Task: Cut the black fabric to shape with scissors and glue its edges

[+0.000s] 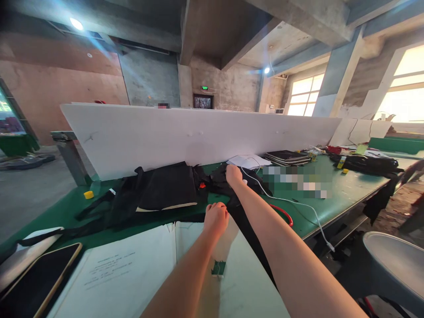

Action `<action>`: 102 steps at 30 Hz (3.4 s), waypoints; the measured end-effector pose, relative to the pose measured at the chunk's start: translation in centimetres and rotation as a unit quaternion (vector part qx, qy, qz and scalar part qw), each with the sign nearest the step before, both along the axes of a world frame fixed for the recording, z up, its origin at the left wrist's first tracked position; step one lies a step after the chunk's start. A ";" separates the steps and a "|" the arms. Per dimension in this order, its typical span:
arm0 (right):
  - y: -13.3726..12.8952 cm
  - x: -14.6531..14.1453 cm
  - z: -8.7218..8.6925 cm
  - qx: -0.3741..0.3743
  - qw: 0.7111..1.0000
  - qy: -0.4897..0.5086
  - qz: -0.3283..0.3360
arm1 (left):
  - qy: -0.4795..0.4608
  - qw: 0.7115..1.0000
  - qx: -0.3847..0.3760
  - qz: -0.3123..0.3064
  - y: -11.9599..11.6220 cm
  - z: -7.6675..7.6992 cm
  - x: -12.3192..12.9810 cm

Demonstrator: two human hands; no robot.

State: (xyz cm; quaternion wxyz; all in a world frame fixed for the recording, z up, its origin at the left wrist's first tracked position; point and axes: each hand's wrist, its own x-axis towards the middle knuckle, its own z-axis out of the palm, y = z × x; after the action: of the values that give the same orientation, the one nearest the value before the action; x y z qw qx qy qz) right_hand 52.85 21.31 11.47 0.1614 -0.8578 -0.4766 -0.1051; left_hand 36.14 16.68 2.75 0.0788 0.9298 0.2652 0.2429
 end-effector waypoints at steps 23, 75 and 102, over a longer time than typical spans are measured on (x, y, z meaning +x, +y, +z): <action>-14.6 -0.3 -2.9 -0.129 0.946 -0.187 0.232 | -0.039 0.996 -0.027 -0.075 -0.6 1.5 -0.6; -15.2 -1.2 -4.9 -0.023 0.999 0.032 0.009 | 0.032 0.998 -0.012 -0.057 0.1 -1.5 0.3; -15.8 -4.6 -7.4 -0.104 0.976 -0.112 0.157 | 0.121 0.991 -0.015 -0.051 -1.2 -1.8 0.2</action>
State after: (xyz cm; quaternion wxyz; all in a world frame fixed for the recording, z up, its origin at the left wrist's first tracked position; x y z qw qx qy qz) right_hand 48.25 5.50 4.12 0.0313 -0.7674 -0.6285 -0.1233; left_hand 36.29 15.48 0.93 0.0719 0.9635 0.2283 0.1201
